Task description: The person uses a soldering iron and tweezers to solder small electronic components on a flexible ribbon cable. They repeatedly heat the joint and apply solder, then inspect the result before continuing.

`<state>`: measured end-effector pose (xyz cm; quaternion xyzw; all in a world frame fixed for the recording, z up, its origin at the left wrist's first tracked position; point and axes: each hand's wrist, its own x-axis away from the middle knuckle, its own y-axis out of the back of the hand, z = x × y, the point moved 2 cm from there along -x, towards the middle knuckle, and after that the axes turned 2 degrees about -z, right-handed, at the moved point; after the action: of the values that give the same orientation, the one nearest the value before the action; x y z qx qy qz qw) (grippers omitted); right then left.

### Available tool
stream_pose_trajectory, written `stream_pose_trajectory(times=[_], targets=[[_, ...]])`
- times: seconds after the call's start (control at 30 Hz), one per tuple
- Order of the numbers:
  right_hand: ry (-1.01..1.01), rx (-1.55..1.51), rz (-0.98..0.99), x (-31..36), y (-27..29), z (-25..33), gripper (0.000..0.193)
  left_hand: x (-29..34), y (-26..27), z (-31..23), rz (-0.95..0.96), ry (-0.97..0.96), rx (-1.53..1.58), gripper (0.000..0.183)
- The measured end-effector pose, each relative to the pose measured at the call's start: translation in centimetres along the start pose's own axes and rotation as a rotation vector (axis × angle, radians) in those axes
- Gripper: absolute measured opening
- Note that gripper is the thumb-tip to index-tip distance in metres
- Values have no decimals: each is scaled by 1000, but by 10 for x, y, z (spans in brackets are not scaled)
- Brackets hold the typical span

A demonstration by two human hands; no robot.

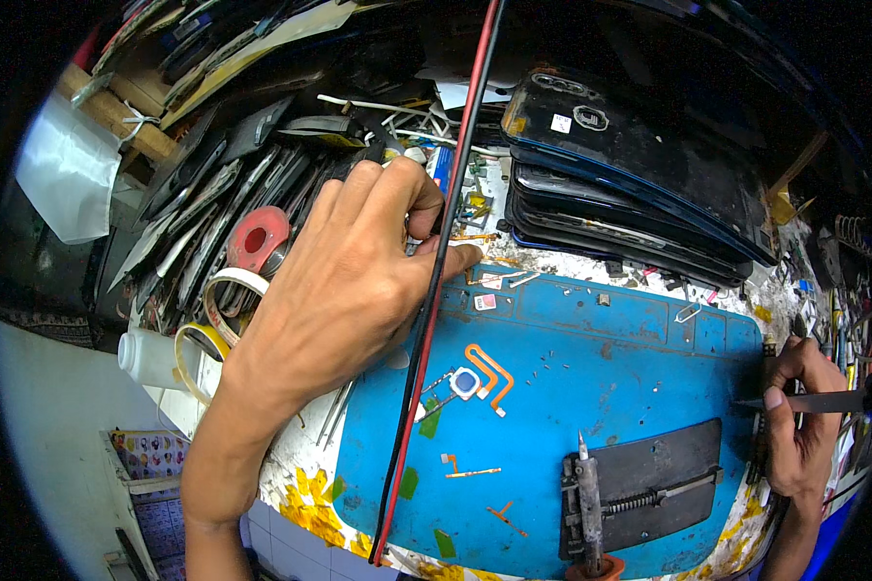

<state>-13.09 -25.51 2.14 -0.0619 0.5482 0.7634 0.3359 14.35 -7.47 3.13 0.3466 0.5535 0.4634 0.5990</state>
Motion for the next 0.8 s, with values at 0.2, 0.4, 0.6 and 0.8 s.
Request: stream_pose_trajectory(times=[0.2, 0.4, 0.6, 0.8], targets=[[-57, -15, 7, 2, 1, -1, 15, 0, -1, 1, -30, 22, -19, 37], [-44, 21, 69, 2, 6, -3, 16, 4, -5, 0, -21, 15, -179, 40], [-144, -44, 329, 9, 16, -13, 23, 4, -8, 4, -68, 67, -132, 41], [-94, 4, 296, 10, 14, -13, 20, 4, -6, 2, -36, 27, -124, 37]])
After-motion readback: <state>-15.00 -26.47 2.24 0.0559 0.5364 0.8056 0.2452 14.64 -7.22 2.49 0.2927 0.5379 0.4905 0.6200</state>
